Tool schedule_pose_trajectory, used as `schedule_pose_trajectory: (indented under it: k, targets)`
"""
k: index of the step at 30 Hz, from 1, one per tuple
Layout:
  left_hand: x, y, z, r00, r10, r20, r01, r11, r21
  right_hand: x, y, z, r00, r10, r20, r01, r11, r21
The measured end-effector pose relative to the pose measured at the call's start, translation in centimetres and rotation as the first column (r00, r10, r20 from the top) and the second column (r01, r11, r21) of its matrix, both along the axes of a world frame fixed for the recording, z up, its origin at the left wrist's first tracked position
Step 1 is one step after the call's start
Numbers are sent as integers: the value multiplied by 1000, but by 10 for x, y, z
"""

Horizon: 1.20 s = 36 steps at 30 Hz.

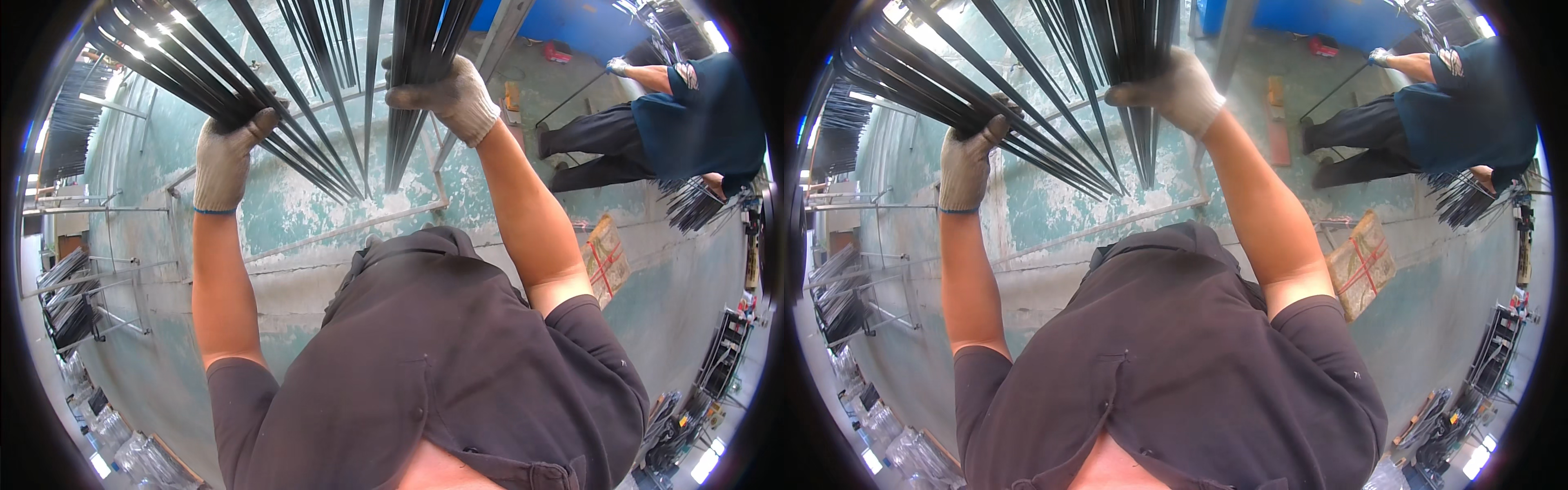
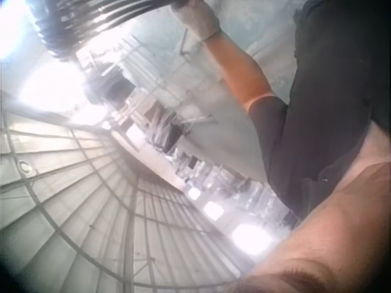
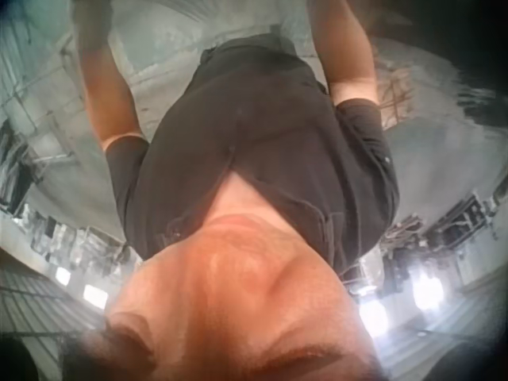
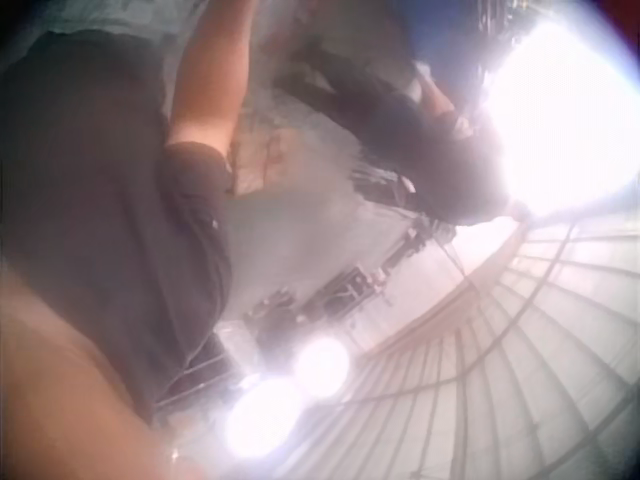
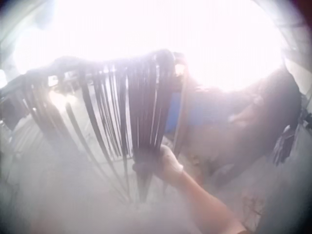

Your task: The person measures a wooden board with a tape measure, then picks up and carries bent metal rods through a workshop. They stack the rods onto a pile and later place a bundle of rods onto a metal rack while another worker operates machinery nearby.

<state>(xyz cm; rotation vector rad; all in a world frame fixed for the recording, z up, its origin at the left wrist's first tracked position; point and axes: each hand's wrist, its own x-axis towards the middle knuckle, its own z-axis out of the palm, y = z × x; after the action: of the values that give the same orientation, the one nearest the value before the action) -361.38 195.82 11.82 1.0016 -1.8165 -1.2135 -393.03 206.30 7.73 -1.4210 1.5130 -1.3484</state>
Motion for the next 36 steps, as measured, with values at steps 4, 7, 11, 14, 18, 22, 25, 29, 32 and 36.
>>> schedule_pose_trajectory:
  k: [4, 7, 11, 14, 18, 22, 25, 29, 32, 36]
  targets:
    - [1, 0, -2, 997, 28, 66, -23, 997, -69, 4, -4, -3, 1000, 0, 12, 0, 1000, 22]
    - [0, -7, -3, 998, 2, 56, 1, 999, -52, 4, -8, -4, 996, 16, 85, -16, 1000, -3]
    - [-5, -5, -1, 998, -67, 21, 67, 997, -27, -2, -8, -11, 993, 15, 119, -13, 1000, -19]
    - [-6, -8, -2, 997, -69, 31, 70, 997, -33, -8, -10, -17, 990, 16, 137, -11, 999, -38]
    - [-9, -12, -15, 998, -60, 23, 59, 997, 53, -19, -17, -28, 996, -52, 78, 57, 996, -66]
    - [-4, -16, -23, 995, -64, 82, 56, 994, 94, -21, -15, -24, 995, -78, 61, 81, 995, -56]
    - [-4, -17, -28, 997, -64, 52, 57, 990, 131, -24, -12, -20, 995, -95, 33, 97, 994, -47]
    - [-12, -14, -29, 995, -66, 71, 55, 987, 149, -28, -9, -12, 991, -77, 107, 80, 997, -24]
    - [-5, -10, -43, 984, -74, 161, 51, 988, 145, -23, -9, -12, 987, -72, 141, 68, 997, 33]
    - [2, 5, -101, 1000, 24, -17, -20, 974, 226, -23, 7, -35, 992, -53, 119, 46, 997, 60]
